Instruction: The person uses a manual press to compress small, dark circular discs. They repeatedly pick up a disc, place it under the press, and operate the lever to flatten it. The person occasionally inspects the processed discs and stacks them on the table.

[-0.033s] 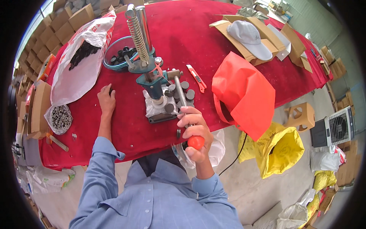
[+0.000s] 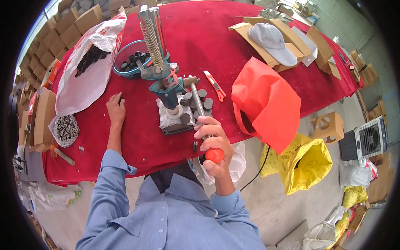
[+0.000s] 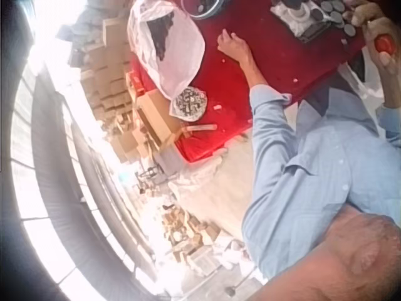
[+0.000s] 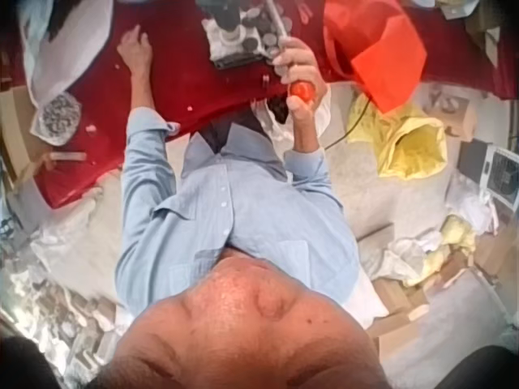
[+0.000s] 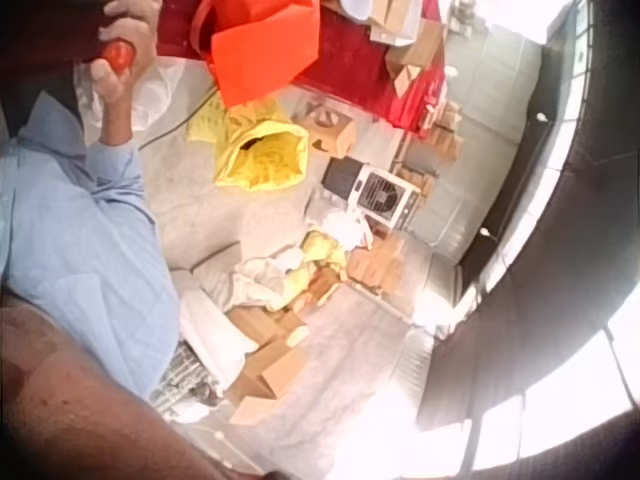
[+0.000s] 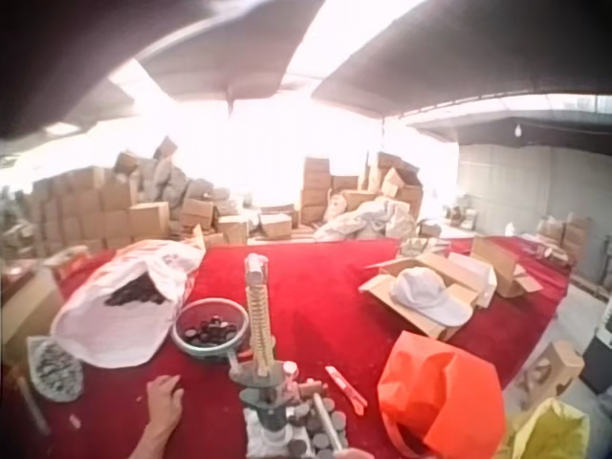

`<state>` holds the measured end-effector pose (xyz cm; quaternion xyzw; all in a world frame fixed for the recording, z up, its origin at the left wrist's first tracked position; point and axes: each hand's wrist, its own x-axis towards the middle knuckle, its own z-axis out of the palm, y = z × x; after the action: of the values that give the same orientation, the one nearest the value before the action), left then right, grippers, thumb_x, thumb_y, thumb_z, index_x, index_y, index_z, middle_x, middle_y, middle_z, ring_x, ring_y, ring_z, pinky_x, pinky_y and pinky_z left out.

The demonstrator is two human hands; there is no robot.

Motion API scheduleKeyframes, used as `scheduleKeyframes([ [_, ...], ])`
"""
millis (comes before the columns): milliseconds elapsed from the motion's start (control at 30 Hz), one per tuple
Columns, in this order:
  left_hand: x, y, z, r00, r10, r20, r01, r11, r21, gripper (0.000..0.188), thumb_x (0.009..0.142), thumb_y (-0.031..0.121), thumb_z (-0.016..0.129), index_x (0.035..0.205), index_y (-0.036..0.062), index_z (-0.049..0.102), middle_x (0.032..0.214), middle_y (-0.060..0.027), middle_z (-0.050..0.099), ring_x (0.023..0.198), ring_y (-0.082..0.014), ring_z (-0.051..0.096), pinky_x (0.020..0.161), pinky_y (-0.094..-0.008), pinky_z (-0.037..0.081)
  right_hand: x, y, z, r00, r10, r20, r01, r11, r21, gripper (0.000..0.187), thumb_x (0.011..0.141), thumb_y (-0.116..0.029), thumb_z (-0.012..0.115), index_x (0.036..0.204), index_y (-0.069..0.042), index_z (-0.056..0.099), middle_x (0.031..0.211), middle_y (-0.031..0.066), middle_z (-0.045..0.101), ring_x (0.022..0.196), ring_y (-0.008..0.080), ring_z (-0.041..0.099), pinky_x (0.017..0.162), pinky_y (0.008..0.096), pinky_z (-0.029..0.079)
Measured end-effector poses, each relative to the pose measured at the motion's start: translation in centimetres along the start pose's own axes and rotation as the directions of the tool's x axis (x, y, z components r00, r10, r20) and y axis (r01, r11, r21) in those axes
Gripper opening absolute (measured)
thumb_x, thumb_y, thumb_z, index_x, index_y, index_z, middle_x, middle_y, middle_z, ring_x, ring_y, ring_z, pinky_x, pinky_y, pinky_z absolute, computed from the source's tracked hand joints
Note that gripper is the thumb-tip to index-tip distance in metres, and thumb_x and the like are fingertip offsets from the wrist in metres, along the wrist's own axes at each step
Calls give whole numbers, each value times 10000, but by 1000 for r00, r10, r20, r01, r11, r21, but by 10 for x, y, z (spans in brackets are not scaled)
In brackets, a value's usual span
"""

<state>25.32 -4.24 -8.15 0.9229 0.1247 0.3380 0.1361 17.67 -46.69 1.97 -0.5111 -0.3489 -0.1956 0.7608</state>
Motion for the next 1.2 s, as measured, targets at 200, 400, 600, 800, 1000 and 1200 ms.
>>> scheduleKeyframes([
  [200,-21,40,-18,997,-65,36,73,954,-290,385,834,82,814,1210,35,748,983,-139,683,862,-268,663,803,-400,544,21,-17,-2,998,24,61,-20,998,-66,413,855,-453,705,895,-48,638,984,178,649,1187,395,584,889,495,555],
  [400,-59,164,-54,967,-4,254,170,754,-635,567,734,40,888,1260,-6,680,968,-129,713,696,-187,649,658,-326,551,88,-35,10,997,25,76,-22,999,-47,430,903,-428,693,879,-5,622,889,139,632,929,291,633,868,433,529],
  [600,-57,210,-42,955,125,269,74,779,-623,653,736,60,893,1321,-4,611,993,-152,706,757,-255,684,702,-375,571,151,-45,31,954,301,-13,-300,954,21,300,960,-272,616,886,19,619,837,94,631,832,199,630,810,363,528],
  [800,-59,208,-29,978,138,155,-16,796,-605,655,717,87,925,1298,24,628,987,-120,696,767,-233,670,670,-353,558,133,-37,25,984,177,5,-177,983,46,323,951,-305,631,876,9,617,844,99,626,847,223,625,801,377,517],
  [1000,-64,201,-32,982,79,171,48,772,-634,709,708,80,937,1339,30,618,1020,-84,700,792,-170,648,676,-315,550,59,-25,8,997,-20,78,23,999,-41,486,911,-509,702,860,-34,610,920,133,622,1021,349,638,869,464,529],
  [1200,-67,194,-37,968,69,243,118,726,-677,668,726,43,901,1319,-2,597,1046,-128,698,835,-246,683,717,-368,564,3,-15,5,996,69,-48,-72,995,-70,489,894,-534,711,852,-59,603,1044,157,636,1280,417,535,986,549,533],
])
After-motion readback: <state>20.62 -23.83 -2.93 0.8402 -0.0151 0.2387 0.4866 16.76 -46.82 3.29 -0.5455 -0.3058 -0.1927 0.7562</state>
